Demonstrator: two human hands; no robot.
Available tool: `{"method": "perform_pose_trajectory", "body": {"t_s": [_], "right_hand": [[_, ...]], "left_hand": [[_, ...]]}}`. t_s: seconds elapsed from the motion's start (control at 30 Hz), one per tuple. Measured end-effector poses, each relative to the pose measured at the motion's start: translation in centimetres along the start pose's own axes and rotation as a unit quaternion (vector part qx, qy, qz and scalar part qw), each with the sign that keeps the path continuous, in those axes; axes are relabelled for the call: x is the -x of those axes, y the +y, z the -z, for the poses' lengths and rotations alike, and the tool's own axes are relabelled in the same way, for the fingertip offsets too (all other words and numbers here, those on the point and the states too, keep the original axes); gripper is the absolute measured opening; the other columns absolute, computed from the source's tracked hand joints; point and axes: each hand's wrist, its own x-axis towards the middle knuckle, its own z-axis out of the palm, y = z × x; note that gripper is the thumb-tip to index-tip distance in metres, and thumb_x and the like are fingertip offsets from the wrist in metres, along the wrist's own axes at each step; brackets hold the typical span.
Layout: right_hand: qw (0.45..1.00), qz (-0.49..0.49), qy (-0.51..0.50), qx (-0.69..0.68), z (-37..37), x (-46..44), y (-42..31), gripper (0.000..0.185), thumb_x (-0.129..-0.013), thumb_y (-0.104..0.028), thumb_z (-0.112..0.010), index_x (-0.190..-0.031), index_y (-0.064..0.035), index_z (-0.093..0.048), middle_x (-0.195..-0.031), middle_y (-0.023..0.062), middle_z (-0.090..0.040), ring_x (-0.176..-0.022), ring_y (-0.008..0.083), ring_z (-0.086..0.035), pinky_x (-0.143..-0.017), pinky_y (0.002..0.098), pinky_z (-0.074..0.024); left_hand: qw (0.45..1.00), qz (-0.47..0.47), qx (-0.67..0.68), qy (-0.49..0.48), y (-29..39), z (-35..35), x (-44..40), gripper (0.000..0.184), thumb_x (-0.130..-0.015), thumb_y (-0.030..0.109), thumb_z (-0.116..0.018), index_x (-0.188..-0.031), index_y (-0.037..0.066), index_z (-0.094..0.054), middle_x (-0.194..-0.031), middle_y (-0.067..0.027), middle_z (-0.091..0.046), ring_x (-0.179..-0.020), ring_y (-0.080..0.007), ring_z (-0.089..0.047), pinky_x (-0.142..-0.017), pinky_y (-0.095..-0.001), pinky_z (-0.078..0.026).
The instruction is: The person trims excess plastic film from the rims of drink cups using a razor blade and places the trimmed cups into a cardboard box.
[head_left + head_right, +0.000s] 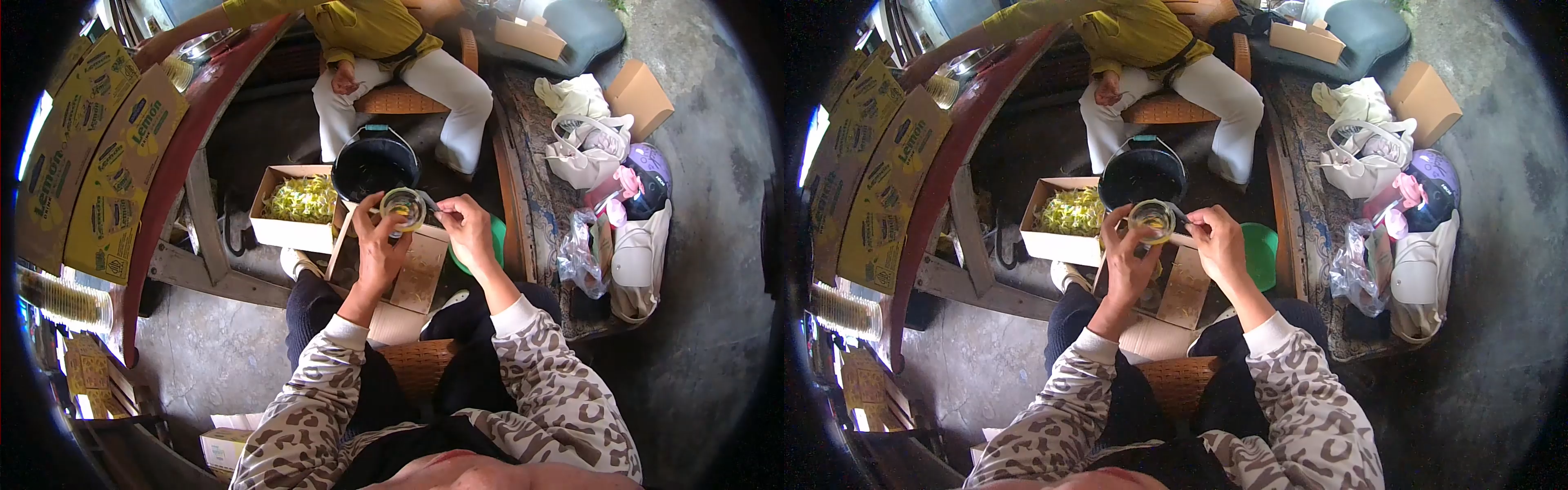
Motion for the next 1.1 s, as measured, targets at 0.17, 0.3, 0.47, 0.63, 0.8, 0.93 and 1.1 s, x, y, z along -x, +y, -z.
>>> {"method": "perform_pose_trajectory", "body": {"t_s": [0.17, 0.3, 0.47, 0.63, 0.8, 0.93, 1.1], "right_hand": [[1.000, 0.004, -0.008, -0.002, 0.3, -0.1, -0.2, 0.014, -0.079, 0.003, -0.071, -0.092, -0.0023, -0.068, -0.084, 0.0087, -0.064, -0.073, 0.0199, -0.065, -0.063, 0.0301, -0.0510], [1.000, 0.012, -0.013, -0.010, 0.1, 0.0, 0.2, 0.015, -0.078, 0.003, -0.070, -0.092, -0.0035, -0.068, -0.084, 0.0079, -0.063, -0.072, 0.0205, -0.065, -0.062, 0.0310, -0.0502], [0.999, 0.014, -0.010, 0.035, 0.4, -0.1, -0.2, 0.013, -0.079, 0.001, -0.070, -0.090, -0.0048, -0.067, -0.082, 0.0074, -0.061, -0.071, 0.0227, -0.063, -0.063, 0.0335, -0.0490], [0.997, 0.042, -0.017, 0.060, 0.4, -0.2, -0.8, 0.013, -0.080, 0.007, -0.069, -0.091, 0.0003, -0.066, -0.082, 0.0082, -0.061, -0.068, 0.0163, -0.061, -0.061, 0.0275, -0.0488], [0.997, 0.037, -0.052, 0.047, 0.7, -0.1, -2.0, 0.010, -0.080, -0.001, -0.067, -0.089, -0.0054, -0.067, -0.082, 0.0081, -0.060, -0.073, 0.0252, -0.062, -0.064, 0.0357, -0.0488], [0.994, 0.058, -0.081, 0.041, 1.1, 0.1, -2.9, 0.008, -0.081, -0.001, -0.068, -0.088, -0.0048, -0.067, -0.081, 0.0082, -0.060, -0.072, 0.0251, -0.061, -0.065, 0.0354, -0.0486], [0.991, 0.055, -0.121, 0.015, 1.6, 0.8, -3.8, 0.006, -0.082, -0.002, -0.068, -0.088, -0.0040, -0.067, -0.082, 0.0083, -0.060, -0.073, 0.0251, -0.062, -0.066, 0.0344, -0.0493]], "left_hand": [[0.996, 0.068, 0.053, 0.010, -0.5, 0.1, -0.4, 0.074, -0.065, 0.003, -0.083, -0.130, 0.003, -0.046, -0.131, -0.0188, -0.046, -0.118, -0.0321, -0.053, -0.096, -0.0385, -0.049], [0.985, 0.105, 0.138, -0.011, -0.8, -0.4, -0.2, 0.089, -0.066, 0.002, -0.081, -0.142, 0.001, -0.036, -0.123, -0.0168, -0.055, -0.108, -0.0284, -0.061, -0.093, -0.0367, -0.049], [0.978, 0.132, 0.160, -0.014, -1.9, -0.9, 0.4, 0.089, -0.064, 0.003, -0.081, -0.142, 0.000, -0.036, -0.120, -0.0172, -0.056, -0.109, -0.0293, -0.060, -0.093, -0.0374, -0.049], [0.983, 0.145, 0.116, -0.002, -1.2, -0.2, 0.1, 0.086, -0.065, 0.007, -0.082, -0.139, -0.001, -0.040, -0.121, -0.0188, -0.053, -0.111, -0.0303, -0.058, -0.094, -0.0385, -0.048], [0.996, 0.076, 0.038, -0.024, -1.6, 1.0, 0.3, 0.067, -0.065, 0.013, -0.084, -0.124, -0.002, -0.055, -0.122, -0.0201, -0.051, -0.112, -0.0324, -0.056, -0.093, -0.0386, -0.048], [0.996, 0.072, 0.049, 0.016, -1.3, 1.5, 0.9, 0.060, -0.065, 0.013, -0.086, -0.116, -0.001, -0.057, -0.117, -0.0176, -0.057, -0.107, -0.0305, -0.059, -0.092, -0.0369, -0.049], [0.980, 0.164, 0.109, 0.017, -0.7, 1.8, 2.0, 0.063, -0.070, 0.017, -0.086, -0.117, 0.001, -0.047, -0.109, -0.0175, -0.061, -0.102, -0.0304, -0.064, -0.085, -0.0378, -0.051]]}}
